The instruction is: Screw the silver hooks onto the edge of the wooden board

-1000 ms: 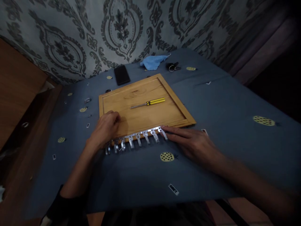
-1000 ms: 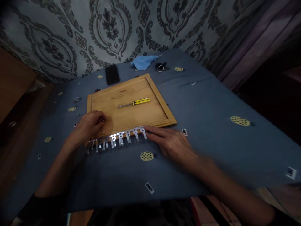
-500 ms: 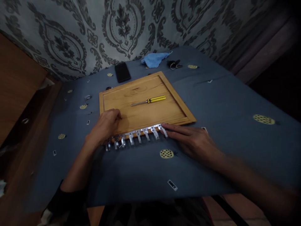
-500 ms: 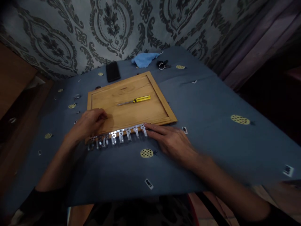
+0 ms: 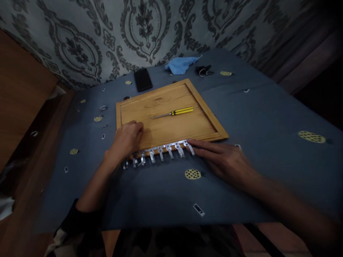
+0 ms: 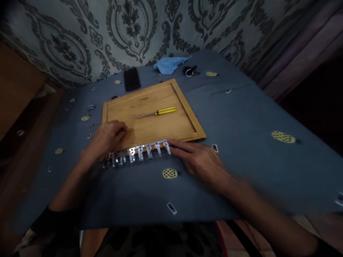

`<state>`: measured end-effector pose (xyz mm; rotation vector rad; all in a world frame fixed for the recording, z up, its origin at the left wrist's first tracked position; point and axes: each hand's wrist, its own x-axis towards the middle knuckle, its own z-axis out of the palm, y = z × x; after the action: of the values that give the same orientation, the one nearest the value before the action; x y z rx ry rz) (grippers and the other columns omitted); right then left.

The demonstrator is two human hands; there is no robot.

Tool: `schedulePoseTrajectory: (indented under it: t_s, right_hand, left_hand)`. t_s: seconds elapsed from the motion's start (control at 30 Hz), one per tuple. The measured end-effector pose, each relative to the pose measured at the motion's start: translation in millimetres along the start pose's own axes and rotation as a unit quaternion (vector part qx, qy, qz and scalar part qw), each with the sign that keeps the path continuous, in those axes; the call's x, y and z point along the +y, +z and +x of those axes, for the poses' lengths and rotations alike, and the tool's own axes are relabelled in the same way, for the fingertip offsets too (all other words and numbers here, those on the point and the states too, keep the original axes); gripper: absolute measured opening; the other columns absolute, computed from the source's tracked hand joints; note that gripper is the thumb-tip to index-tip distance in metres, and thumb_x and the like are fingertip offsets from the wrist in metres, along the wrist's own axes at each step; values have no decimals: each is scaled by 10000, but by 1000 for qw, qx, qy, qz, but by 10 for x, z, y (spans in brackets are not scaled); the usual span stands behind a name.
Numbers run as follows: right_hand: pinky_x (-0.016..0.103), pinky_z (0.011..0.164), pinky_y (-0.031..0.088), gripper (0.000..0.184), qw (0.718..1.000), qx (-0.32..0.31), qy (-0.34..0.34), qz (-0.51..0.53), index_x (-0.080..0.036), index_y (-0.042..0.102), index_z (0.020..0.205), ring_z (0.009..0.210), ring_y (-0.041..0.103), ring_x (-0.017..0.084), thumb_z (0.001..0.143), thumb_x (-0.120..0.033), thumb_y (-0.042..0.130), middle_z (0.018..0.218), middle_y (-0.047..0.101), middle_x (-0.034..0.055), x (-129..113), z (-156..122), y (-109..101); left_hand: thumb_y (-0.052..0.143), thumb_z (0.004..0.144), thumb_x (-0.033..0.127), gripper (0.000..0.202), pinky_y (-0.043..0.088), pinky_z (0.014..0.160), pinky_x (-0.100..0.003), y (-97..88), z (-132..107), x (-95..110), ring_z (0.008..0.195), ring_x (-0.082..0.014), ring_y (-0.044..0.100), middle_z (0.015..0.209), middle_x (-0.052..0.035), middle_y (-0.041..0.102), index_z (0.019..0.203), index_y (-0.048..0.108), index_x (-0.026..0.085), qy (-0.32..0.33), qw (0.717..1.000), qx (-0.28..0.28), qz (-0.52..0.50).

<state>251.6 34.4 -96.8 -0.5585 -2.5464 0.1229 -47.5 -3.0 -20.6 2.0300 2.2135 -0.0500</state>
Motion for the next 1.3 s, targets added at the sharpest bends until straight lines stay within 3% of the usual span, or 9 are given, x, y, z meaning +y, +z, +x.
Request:
schedulePoseTrajectory:
  t_s: [0.27,0.47,0.6,0.7,0.8,0.93,1.1,1.17,1.3]
  right_hand:
    - [311,737,652,443,1000,3,0,-1,-227,710,1171,937,787,202,858,1,495,1294,731,52,0,6,8]
    - [283,743,641,466,1000,-8,8,-4,-262,722,1181,923,786,180,848,-8,517,1295,731,32,-5,13,-6]
    - [285,735,640,487,1000,-11,12,-11,-250,722,1182,905,788,180,825,13,520,1284,737,38,-10,11,-4]
    - [292,705,640,430,1000,8,-1,-13,-217,727,1153,895,790,192,848,0,517,1255,750,58,-17,19,1]
    - [276,711,632,412,1000,9,4,-11,-220,730,1141,891,789,179,866,-4,511,1248,754,52,-30,33,-7]
    - [266,754,625,435,1000,3,21,-3,-245,729,1161,899,783,161,880,-9,496,1258,751,32,-46,45,-35]
    - [285,758,631,454,1000,-5,25,4,-261,724,1193,908,777,165,891,-24,481,1328,712,29,-48,41,-44]
    - [281,752,629,437,1000,-2,26,-3,-259,737,1158,903,777,166,890,-24,483,1331,710,30,-45,36,-38]
    - [278,706,622,401,1000,1,23,-4,-225,749,1094,839,778,166,897,-21,465,1298,727,55,-45,31,-33]
  left_hand:
    - [452,894,99,255,483,877,-355,27,-9,-44,942,-234,647,987,-108,706,955,691,166,19,1000,-5,9]
    - [403,920,95,260,472,787,-349,103,-3,-58,888,-250,630,958,-130,672,926,656,157,39,997,3,61]
    - [417,909,104,236,457,744,-341,58,15,-34,836,-245,621,905,-123,671,871,643,158,30,998,-5,63]
    - [465,874,109,192,452,742,-332,-20,30,12,816,-228,621,871,-98,680,851,649,160,26,999,12,17]
    - [527,834,120,154,454,730,-303,-88,56,115,761,-182,621,807,-40,682,884,665,164,60,992,29,-106]
    - [581,830,192,109,461,647,-248,-104,127,367,698,-133,602,774,-10,675,883,672,163,150,937,-60,-309]
    - [590,852,201,67,461,618,-227,-12,256,660,689,-123,584,745,1,645,855,647,166,191,866,-194,-420]
    - [586,843,164,47,436,591,-217,26,313,711,659,-112,550,716,19,610,854,631,169,194,856,-210,-431]
    - [579,820,105,70,427,588,-215,55,416,728,653,-108,537,712,24,600,821,612,167,194,867,-216,-405]
